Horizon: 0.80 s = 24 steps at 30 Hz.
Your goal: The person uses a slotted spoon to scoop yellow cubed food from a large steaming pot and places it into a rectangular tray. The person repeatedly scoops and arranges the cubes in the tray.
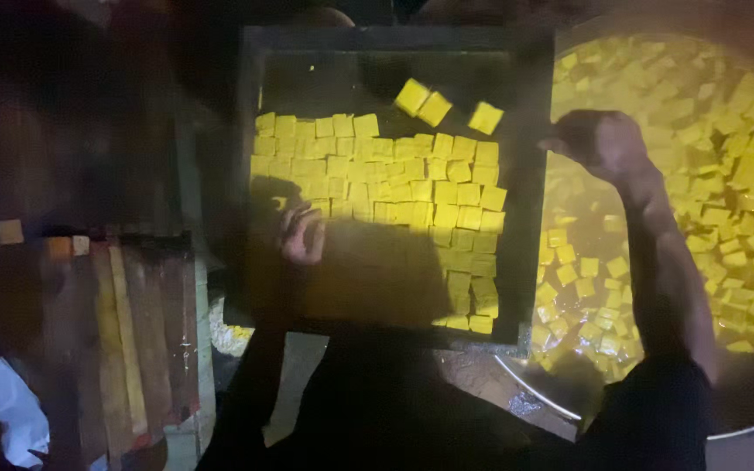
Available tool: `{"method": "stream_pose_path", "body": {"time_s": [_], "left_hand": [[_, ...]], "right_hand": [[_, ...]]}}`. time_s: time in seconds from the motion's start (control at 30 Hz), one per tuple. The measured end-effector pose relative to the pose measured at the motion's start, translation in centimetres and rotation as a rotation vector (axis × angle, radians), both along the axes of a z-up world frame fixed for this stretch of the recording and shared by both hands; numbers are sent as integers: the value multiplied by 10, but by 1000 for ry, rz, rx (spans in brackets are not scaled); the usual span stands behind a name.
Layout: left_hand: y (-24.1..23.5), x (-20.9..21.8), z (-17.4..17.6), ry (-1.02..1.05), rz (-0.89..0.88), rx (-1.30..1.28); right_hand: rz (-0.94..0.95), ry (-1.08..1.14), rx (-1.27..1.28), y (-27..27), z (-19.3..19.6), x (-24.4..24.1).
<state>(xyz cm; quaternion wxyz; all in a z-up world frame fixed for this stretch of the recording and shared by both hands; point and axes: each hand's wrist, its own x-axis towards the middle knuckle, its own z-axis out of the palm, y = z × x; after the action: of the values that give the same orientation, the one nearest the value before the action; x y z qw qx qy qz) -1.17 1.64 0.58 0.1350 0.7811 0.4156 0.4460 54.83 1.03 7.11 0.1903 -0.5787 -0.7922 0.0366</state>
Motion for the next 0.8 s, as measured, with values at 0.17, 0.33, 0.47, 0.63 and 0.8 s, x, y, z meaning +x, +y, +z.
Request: {"method": "stream_pose_path", "body": {"time_s": [0.17, 0.33, 0.47, 0.63, 0.8], "left_hand": [[37, 22, 1, 53, -11, -590], [124, 109, -38, 132, -183, -346], [190, 179, -97, 118, -201, -264], [189, 175, -140, 394, -197, -72], [143, 131, -82, 369, -267, -168]], "right_hand": [[-282, -340, -77, 15, 7, -7], [-439, -121, -36, -56, 46, -42], [-583, -381, -96, -74, 82, -74], [-478, -487, -338, -74, 66, -78], [-587, -48, 108, -141, -11, -60]]}}
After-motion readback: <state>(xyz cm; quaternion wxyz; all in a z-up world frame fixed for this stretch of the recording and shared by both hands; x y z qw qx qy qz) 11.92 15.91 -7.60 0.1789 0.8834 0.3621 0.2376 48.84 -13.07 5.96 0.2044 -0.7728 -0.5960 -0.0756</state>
